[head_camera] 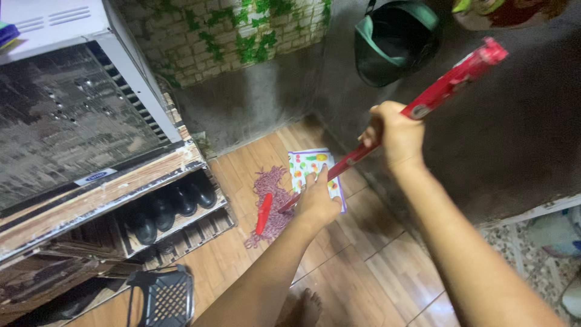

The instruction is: The person assembles a red mop by inserting the handle into the mop head and twisting to lock it. They then retrieve a light blue USB cable from a hanging bag and coil it in their hands.

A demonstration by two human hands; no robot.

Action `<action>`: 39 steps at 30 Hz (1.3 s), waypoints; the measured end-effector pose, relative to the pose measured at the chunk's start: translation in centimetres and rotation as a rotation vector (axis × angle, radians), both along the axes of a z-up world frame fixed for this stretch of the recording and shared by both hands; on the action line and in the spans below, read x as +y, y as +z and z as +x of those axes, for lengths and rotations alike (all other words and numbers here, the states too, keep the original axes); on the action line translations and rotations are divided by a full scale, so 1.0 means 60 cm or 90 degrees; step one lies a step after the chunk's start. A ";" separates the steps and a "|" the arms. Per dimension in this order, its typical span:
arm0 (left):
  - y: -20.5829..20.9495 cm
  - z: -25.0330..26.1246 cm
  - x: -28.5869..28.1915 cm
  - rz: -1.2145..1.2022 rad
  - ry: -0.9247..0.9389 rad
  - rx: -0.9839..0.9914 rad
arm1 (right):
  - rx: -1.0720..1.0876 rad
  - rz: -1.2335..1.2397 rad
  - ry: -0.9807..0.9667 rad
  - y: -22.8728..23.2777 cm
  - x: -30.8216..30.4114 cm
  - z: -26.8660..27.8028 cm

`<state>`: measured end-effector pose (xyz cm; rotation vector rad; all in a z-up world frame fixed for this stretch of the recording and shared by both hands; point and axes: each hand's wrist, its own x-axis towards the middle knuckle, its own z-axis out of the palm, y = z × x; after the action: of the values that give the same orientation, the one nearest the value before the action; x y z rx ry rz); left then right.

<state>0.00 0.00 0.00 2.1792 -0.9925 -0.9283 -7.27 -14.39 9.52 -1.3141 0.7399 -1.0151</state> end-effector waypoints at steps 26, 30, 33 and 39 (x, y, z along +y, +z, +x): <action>-0.061 -0.111 0.097 -0.060 0.014 -0.060 | 0.031 -0.052 -0.021 -0.046 0.231 -0.109; -0.070 -0.155 0.106 -0.050 0.002 -0.042 | 0.040 0.006 -0.017 -0.034 0.256 -0.161; -0.096 -0.195 0.115 -0.063 -0.018 -0.069 | -0.009 -0.006 -0.024 -0.037 0.268 -0.203; -0.117 -0.295 0.125 -0.096 0.012 -0.053 | -0.037 0.030 -0.011 -0.048 0.276 -0.303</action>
<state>-17.67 7.49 -7.01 2.1109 -1.0455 -0.7342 -25.42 2.15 6.65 -1.2349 0.7283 -1.0397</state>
